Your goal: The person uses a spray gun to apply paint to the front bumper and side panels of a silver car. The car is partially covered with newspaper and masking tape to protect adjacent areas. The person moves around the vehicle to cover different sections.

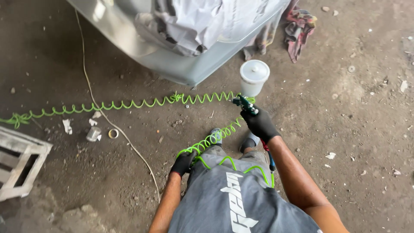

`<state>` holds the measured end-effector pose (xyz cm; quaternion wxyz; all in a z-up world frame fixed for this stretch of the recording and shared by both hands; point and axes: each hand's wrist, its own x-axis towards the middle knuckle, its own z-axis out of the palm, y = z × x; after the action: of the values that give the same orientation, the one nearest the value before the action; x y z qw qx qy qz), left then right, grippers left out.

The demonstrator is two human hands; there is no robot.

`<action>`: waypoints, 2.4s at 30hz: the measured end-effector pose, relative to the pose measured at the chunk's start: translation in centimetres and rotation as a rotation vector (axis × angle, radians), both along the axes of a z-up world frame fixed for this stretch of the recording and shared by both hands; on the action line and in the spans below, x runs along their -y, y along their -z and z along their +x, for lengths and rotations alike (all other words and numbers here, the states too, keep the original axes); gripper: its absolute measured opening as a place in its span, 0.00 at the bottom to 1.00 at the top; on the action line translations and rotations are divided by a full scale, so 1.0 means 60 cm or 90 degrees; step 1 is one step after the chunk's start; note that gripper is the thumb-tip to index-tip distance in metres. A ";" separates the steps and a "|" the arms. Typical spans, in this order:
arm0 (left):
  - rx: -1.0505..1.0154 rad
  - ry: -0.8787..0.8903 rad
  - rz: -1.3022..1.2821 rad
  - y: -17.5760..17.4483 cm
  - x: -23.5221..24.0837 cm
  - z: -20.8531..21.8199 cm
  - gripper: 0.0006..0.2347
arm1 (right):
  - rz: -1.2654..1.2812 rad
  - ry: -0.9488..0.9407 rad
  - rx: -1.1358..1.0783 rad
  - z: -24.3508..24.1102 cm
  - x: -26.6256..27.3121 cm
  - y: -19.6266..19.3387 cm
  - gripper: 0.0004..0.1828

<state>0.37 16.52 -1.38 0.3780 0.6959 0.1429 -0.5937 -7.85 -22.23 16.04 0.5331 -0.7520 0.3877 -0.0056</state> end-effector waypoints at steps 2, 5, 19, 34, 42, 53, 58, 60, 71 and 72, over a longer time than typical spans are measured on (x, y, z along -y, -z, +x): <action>0.050 0.017 0.011 -0.041 0.018 0.005 0.19 | -0.110 -0.048 0.134 0.011 0.023 0.012 0.17; 0.072 0.039 0.043 -0.059 0.018 -0.017 0.20 | -0.170 0.008 0.074 0.003 0.064 0.029 0.16; 0.356 0.009 0.005 -0.188 0.125 -0.215 0.23 | 0.170 0.096 -0.058 -0.166 0.230 0.158 0.19; 0.370 0.007 0.033 -0.032 0.135 -0.297 0.16 | 0.296 0.063 -0.040 -0.168 0.234 0.097 0.16; 0.203 -0.169 -0.015 -0.049 0.115 -0.281 0.13 | 0.253 0.070 0.020 -0.127 0.268 0.060 0.18; 0.120 -0.171 0.068 -0.060 0.068 -0.248 0.14 | 0.259 0.176 0.102 -0.057 0.343 0.091 0.13; 0.143 -0.192 0.112 -0.048 0.088 -0.252 0.16 | 0.266 0.150 0.052 -0.004 0.412 0.101 0.14; 0.146 -0.220 0.122 -0.057 0.122 -0.277 0.17 | 0.255 0.120 0.034 0.014 0.449 0.119 0.15; 0.228 -0.247 0.039 -0.073 0.327 -0.381 0.13 | 0.051 0.264 0.142 0.068 0.672 0.195 0.20; 0.226 -0.266 0.049 -0.079 0.332 -0.388 0.13 | 0.059 0.244 0.137 0.074 0.670 0.208 0.20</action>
<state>-22.90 -3.42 3.36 0.4849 0.7582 0.2374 -0.3656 -3.41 -62.44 3.59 0.5944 -0.6344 0.4645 -0.1691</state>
